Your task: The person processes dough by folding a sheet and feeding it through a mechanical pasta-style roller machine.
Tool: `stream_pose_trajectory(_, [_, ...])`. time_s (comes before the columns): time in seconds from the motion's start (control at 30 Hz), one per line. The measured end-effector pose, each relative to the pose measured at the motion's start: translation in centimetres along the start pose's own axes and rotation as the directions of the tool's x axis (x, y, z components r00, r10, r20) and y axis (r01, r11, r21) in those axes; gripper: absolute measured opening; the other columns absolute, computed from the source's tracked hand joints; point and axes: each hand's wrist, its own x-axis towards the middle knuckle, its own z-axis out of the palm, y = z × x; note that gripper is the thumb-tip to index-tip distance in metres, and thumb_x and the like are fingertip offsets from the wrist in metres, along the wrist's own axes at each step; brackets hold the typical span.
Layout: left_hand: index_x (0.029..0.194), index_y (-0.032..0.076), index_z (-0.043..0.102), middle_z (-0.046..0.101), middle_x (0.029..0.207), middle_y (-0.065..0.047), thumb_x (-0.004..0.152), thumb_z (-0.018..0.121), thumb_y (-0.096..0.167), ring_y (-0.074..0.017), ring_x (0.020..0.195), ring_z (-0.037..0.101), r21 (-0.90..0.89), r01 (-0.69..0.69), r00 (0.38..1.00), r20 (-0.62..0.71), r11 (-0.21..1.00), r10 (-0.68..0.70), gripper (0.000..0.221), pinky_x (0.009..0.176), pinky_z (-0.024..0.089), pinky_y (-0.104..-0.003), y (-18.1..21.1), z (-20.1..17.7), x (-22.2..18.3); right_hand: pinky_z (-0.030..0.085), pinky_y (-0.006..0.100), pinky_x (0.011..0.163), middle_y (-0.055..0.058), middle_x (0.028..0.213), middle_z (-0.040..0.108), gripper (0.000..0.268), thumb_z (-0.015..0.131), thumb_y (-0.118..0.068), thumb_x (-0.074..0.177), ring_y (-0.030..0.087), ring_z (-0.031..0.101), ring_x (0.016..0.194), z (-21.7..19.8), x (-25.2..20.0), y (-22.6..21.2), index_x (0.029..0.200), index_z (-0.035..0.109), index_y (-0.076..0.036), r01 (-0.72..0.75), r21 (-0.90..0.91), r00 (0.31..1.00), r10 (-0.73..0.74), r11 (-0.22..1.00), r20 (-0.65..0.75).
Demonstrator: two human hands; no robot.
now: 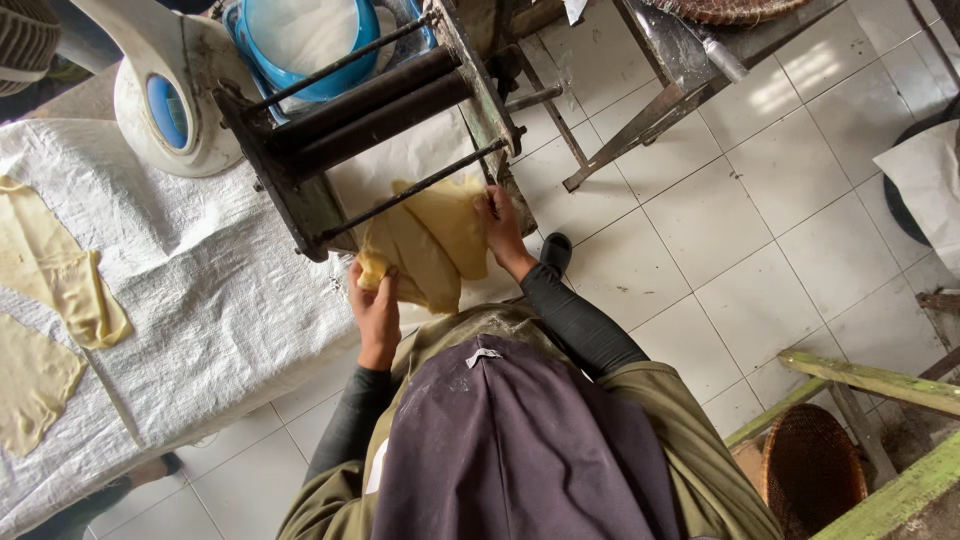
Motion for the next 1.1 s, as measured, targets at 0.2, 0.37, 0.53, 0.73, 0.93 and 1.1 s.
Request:
stream_pose_trajectory(0.2, [0.138, 0.003, 0.049, 0.065, 0.121, -0.005, 0.1, 0.062, -0.005, -0.0116, 0.107, 0.064, -0.138, -0.043, 0.995, -0.09, 0.989, 0.03, 0.041, 0.092, 0.054, -0.024, 0.8, -2.3, -0.9, 0.046, 0.025, 0.073, -0.003, 0.089, 0.055, 0.019, 0.057, -0.023, 0.104, 0.006, 0.047, 0.08, -1.0, -0.4, 2.6, 0.11, 0.058, -0.006, -0.162, 0.026, 0.984, 0.164, 0.986, -0.07])
stream_pose_trajectory(0.37, [0.141, 0.003, 0.048, 0.064, 0.124, -0.004, 0.101, 0.061, -0.003, -0.011, 0.109, 0.063, -0.153, -0.035, 0.996, -0.084, 0.988, 0.022, 0.042, 0.095, 0.054, -0.025, 0.4, -3.1, -0.9, 0.048, 0.03, 0.069, 0.005, 0.082, 0.054, 0.03, 0.063, -0.03, 0.107, 0.014, 0.05, 0.074, -0.1, 1.1, 3.5, 0.108, 0.053, -0.001, -0.117, -0.209, 0.99, 0.13, 0.971, 0.049])
stream_pose_trajectory(0.53, [0.142, 0.004, 0.045, 0.065, 0.124, -0.007, 0.1, 0.061, 0.0, -0.0128, 0.108, 0.067, -0.229, -0.013, 0.993, -0.118, 0.973, -0.015, 0.046, 0.092, 0.058, -0.027, -0.3, -2.7, -0.3, 0.052, 0.044, 0.068, 0.022, 0.092, 0.064, 0.047, 0.072, -0.031, 0.098, 0.037, 0.065, 0.083, 2.6, 3.2, 3.5, 0.118, 0.055, 0.008, 0.348, -0.485, 0.936, -0.33, 0.802, 0.126])
stream_pose_trajectory(0.73, [0.14, 0.007, 0.048, 0.066, 0.12, -0.006, 0.1, 0.064, 0.002, -0.0127, 0.101, 0.069, -0.306, 0.012, 0.984, -0.163, 0.952, -0.065, 0.044, 0.083, 0.061, -0.026, -0.4, -1.7, 0.6, 0.05, 0.046, 0.061, 0.021, 0.08, 0.064, 0.035, 0.073, -0.027, 0.097, 0.039, 0.065, 0.072, 3.9, 6.9, 3.1, 0.108, 0.06, 0.003, 0.292, -0.498, 0.956, -0.256, 0.817, 0.14])
stream_pose_trajectory(0.93, [0.137, 0.006, 0.05, 0.068, 0.118, -0.006, 0.1, 0.065, 0.001, -0.0136, 0.101, 0.07, -0.367, 0.05, 0.983, -0.148, 0.929, -0.111, 0.039, 0.081, 0.061, -0.026, 1.2, -1.6, -1.6, 0.044, 0.042, 0.053, 0.016, 0.069, 0.057, 0.029, 0.076, -0.02, 0.094, 0.032, 0.055, 0.059, 1.9, 6.5, -4.1, 0.111, 0.066, 0.001, 0.218, -0.466, 0.972, -0.149, 0.858, 0.18])
stream_pose_trajectory(1.1, [0.137, 0.006, 0.051, 0.068, 0.118, -0.006, 0.097, 0.063, 0.0, -0.0131, 0.1, 0.07, -0.377, 0.068, 0.983, -0.135, 0.924, -0.127, 0.042, 0.083, 0.062, -0.025, 3.2, -1.6, -3.7, 0.054, 0.029, 0.065, 0.007, 0.09, 0.069, 0.021, 0.064, -0.016, 0.107, 0.016, 0.068, 0.076, -1.8, 1.3, -10.1, 0.121, 0.062, -0.001, 0.462, -0.412, 0.866, -0.499, 0.785, 0.02])
